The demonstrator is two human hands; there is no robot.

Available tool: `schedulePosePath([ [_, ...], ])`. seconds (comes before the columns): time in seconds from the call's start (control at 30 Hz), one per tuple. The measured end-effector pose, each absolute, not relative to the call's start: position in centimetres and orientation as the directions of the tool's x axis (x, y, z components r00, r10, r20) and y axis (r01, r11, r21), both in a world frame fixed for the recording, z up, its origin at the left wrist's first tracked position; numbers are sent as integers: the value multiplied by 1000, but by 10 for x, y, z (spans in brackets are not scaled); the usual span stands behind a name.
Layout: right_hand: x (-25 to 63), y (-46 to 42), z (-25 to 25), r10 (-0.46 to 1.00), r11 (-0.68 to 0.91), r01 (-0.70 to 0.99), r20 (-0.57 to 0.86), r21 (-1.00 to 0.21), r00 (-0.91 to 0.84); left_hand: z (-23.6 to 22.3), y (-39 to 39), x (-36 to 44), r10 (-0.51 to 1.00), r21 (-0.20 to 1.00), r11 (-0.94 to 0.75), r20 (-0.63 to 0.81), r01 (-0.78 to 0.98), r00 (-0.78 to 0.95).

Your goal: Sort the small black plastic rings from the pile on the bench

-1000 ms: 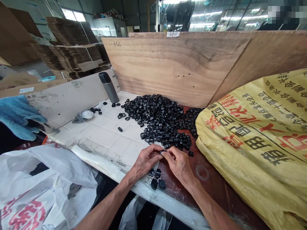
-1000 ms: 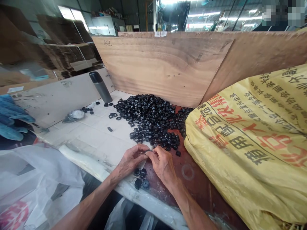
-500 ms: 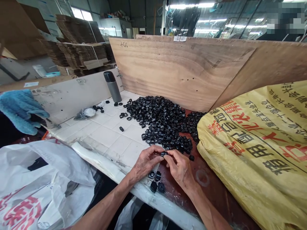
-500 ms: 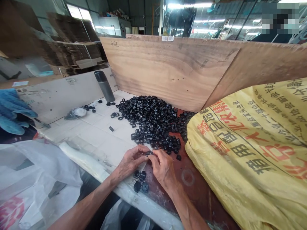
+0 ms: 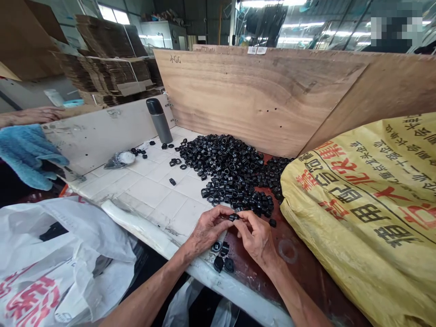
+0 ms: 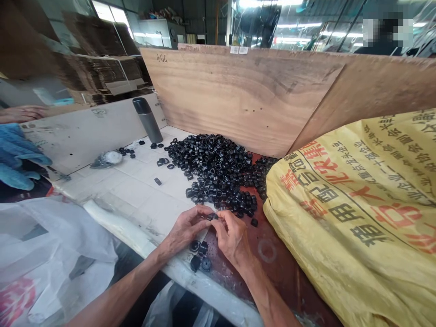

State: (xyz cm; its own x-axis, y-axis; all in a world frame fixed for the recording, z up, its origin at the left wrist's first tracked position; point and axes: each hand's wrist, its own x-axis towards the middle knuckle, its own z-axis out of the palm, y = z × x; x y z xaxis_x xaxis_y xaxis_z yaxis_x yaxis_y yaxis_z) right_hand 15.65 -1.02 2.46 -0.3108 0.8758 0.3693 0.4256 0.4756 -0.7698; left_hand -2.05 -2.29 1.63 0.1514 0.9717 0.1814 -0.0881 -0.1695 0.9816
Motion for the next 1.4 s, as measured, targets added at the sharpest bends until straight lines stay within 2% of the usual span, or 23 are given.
schedulePosePath([
  [0.1,156,-8,19,879,475,506,359,-720,-313,16,-22,-22,948,960,-280,273,25,164],
  [0.17,156,-9,18,883,470,533,360,-704,-302,17,-22,-22,942,953,-297,284,55,180],
  [0.27,155,-11,23,895,446,494,368,-747,-251,21,-22,-20,961,973,-229,224,15,163],
  [0.37,155,-12,27,867,499,455,412,-737,-282,21,-23,-19,973,984,-170,176,-53,147],
  [0.5,156,-11,25,864,504,520,400,-690,-307,17,-22,-20,974,983,-162,173,-81,146],
  [0.63,157,-13,27,892,450,483,357,-751,-276,16,-22,-21,980,986,-143,153,-86,125],
  [0.7,157,-13,30,890,453,491,343,-745,-301,18,-23,-21,983,987,-125,138,-102,124],
  [0.9,158,-10,28,867,491,423,380,-761,-323,26,-23,-21,982,982,-93,118,-164,150],
  [1.0,158,-9,23,882,460,458,334,-761,-331,24,-22,-23,977,989,-116,130,-87,167],
  [1.17,157,-9,22,912,396,538,250,-744,-325,18,-22,-25,951,959,-267,246,97,186],
  [1.23,157,-9,24,922,373,521,241,-768,-305,20,-23,-23,963,976,-214,203,49,175],
  [1.4,157,-11,26,899,425,439,312,-792,-307,29,-24,-18,981,979,2,37,-204,189],
])
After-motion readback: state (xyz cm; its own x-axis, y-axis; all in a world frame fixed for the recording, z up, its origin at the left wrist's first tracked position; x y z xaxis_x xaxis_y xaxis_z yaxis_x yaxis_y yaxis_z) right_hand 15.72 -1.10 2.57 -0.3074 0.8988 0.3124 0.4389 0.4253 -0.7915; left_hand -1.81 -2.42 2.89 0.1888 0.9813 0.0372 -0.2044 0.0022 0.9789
